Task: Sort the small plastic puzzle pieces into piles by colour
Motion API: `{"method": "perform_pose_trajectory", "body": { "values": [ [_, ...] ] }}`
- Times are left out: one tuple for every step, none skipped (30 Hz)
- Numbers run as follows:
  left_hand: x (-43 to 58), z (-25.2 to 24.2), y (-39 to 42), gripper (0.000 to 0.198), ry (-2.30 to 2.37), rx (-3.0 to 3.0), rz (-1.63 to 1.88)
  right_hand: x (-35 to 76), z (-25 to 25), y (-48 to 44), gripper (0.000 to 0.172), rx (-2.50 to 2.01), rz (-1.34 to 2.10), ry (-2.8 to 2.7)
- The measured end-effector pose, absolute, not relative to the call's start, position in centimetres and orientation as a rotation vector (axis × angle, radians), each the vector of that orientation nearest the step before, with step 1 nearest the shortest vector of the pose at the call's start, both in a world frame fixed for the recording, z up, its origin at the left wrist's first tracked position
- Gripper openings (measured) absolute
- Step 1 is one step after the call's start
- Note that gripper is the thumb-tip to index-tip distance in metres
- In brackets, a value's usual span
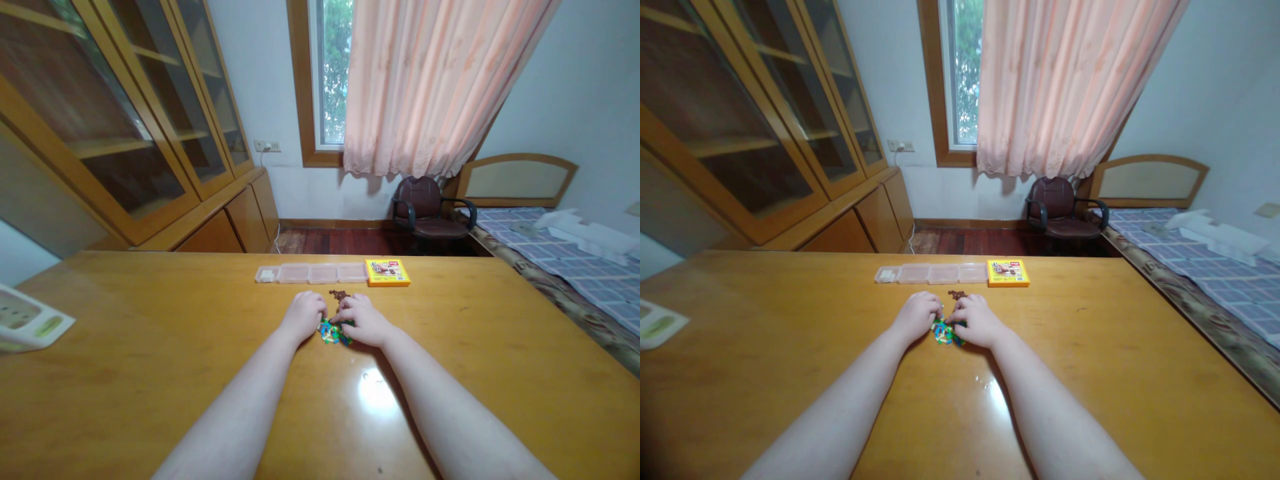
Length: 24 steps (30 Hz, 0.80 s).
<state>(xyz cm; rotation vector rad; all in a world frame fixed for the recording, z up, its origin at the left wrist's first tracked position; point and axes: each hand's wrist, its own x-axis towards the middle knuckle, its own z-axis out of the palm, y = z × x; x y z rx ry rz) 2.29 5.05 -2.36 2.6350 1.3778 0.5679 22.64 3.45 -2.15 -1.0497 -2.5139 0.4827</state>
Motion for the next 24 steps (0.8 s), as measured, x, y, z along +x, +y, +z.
{"method": "perform_pose_trajectory", "body": {
  "values": [
    [2.2,-2.3,5.1,0.024,1.346,2.648,0.546,22.6,-2.1,3.4,0.026,-1.074,0.457,-2.519],
    [2.0,-2.2,5.1,0.024,1.310,2.659,0.530,22.6,-2.1,3.5,0.025,-1.102,0.426,-2.520],
    [1.8,-2.0,5.1,0.025,1.271,2.665,0.515,22.7,-2.1,3.5,0.025,-1.131,0.395,-2.518],
    [1.5,-1.8,5.1,0.026,1.233,2.664,0.500,22.7,-2.2,3.6,0.024,-1.161,0.368,-2.512],
    [1.3,-1.6,5.1,0.027,1.201,2.660,0.484,22.8,-2.2,3.6,0.024,-1.190,0.345,-2.499],
    [1.0,-1.4,5.1,0.028,1.182,2.651,0.468,22.8,-2.2,3.7,0.024,-1.212,0.329,-2.481],
    [0.7,-1.2,5.1,0.029,1.173,2.636,0.447,22.9,-2.3,3.8,0.025,-1.225,0.322,-2.463],
    [0.4,-0.9,5.0,0.029,1.164,2.611,0.414,22.9,-2.3,3.8,0.025,-1.223,0.325,-2.448],
    [0.2,-0.7,5.0,0.029,1.153,2.571,0.371,23.0,-2.3,3.8,0.025,-1.206,0.337,-2.440],
    [0.0,-0.5,4.9,0.028,1.139,2.522,0.321,23.0,-2.3,3.8,0.025,-1.174,0.358,-2.439],
    [-0.2,-0.4,4.8,0.027,1.127,2.471,0.269,23.0,-2.3,3.7,0.025,-1.132,0.385,-2.445],
    [-0.2,-0.3,4.7,0.026,1.120,2.425,0.223,23.0,-2.3,3.7,0.024,-1.085,0.414,-2.456],
    [-0.3,-0.2,4.6,0.026,1.120,2.392,0.186,23.0,-2.3,3.7,0.023,-1.040,0.443,-2.467],
    [-0.2,-0.2,4.5,0.026,1.130,2.372,0.160,23.0,-2.2,3.6,0.022,-1.004,0.468,-2.477],
    [-0.1,-0.1,4.4,0.027,1.144,2.364,0.139,23.0,-2.2,3.6,0.021,-0.982,0.485,-2.485],
    [0.0,-0.1,4.4,0.027,1.157,2.362,0.122,22.9,-2.2,3.6,0.021,-0.973,0.494,-2.495],
    [0.1,-0.1,4.3,0.028,1.167,2.362,0.112,22.9,-2.3,3.6,0.020,-0.979,0.491,-2.501],
    [0.2,-0.1,4.3,0.029,1.171,2.364,0.109,22.8,-2.3,3.6,0.021,-0.999,0.479,-2.504],
    [0.4,-0.1,4.2,0.030,1.169,2.371,0.113,22.8,-2.4,3.7,0.022,-1.030,0.459,-2.502],
    [0.5,0.0,4.2,0.032,1.163,2.383,0.121,22.8,-2.6,3.8,0.023,-1.070,0.433,-2.497],
    [0.6,-0.1,4.2,0.034,1.159,2.398,0.129,22.8,-2.7,3.9,0.025,-1.120,0.403,-2.488],
    [0.6,-0.1,4.2,0.037,1.163,2.412,0.139,22.8,-2.9,4.0,0.026,-1.175,0.372,-2.471],
    [0.7,-0.1,4.2,0.039,1.181,2.423,0.148,22.8,-3.0,4.1,0.026,-1.232,0.342,-2.449],
    [0.7,0.0,4.2,0.041,1.214,2.431,0.160,22.8,-3.2,4.2,0.026,-1.282,0.316,-2.425]
  ]
}}
